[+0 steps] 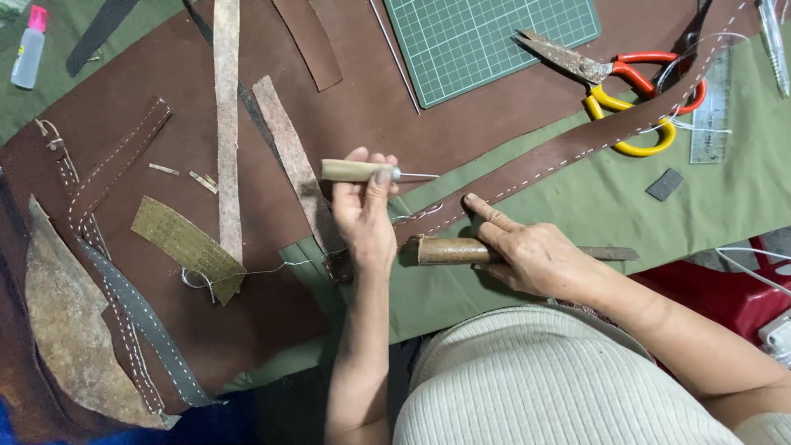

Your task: Punching holes in a leather strap using a hand punch and mallet, followed by threading the holes with a needle.

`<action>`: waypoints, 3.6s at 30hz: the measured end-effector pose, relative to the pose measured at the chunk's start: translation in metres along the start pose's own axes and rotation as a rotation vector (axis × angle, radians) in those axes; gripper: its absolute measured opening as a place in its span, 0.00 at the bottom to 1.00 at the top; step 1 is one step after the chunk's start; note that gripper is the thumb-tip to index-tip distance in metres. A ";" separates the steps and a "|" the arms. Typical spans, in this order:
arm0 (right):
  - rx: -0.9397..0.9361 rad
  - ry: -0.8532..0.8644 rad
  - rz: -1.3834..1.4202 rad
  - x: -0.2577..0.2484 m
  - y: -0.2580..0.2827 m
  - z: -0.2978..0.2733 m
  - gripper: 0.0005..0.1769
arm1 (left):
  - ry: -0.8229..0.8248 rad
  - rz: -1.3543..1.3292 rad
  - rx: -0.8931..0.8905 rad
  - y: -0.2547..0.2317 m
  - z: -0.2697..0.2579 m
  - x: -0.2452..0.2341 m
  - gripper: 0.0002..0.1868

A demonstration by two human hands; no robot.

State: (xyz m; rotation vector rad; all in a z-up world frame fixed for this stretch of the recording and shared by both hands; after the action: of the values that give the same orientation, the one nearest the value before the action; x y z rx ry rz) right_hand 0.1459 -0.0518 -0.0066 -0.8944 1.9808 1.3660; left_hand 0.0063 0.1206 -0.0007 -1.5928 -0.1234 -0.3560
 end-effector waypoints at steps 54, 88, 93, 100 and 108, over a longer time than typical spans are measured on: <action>-0.474 -0.098 0.188 -0.129 0.077 -0.061 0.31 | 0.700 0.286 0.275 -0.037 -0.044 0.078 0.16; -0.024 -0.050 0.003 -0.007 -0.005 -0.003 0.21 | 0.361 0.341 0.113 -0.025 -0.029 0.062 0.21; 0.025 0.026 -0.019 0.002 -0.011 -0.001 0.19 | 0.219 0.261 0.095 0.007 -0.020 0.044 0.20; 0.014 -0.002 -0.007 0.004 -0.011 -0.001 0.18 | -0.001 -0.041 -0.081 0.020 0.000 0.012 0.19; 0.003 -0.021 -0.041 0.008 -0.014 -0.002 0.19 | 0.227 0.002 0.054 -0.009 -0.015 0.037 0.23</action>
State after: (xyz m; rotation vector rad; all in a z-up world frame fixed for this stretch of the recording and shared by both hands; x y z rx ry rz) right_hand 0.1514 -0.0585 -0.0199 -0.9105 1.9379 1.3441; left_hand 0.0363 0.1015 0.0191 -1.4882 0.0429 -0.5250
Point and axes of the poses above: each hand's wrist, its own z-axis towards the middle knuckle, its own x-axis out of the palm, y = z × x, the point moved 9 cm from there along z, towards the middle knuckle, and after that the axes turned 4 degrees about -y, right-handed, at the moved point
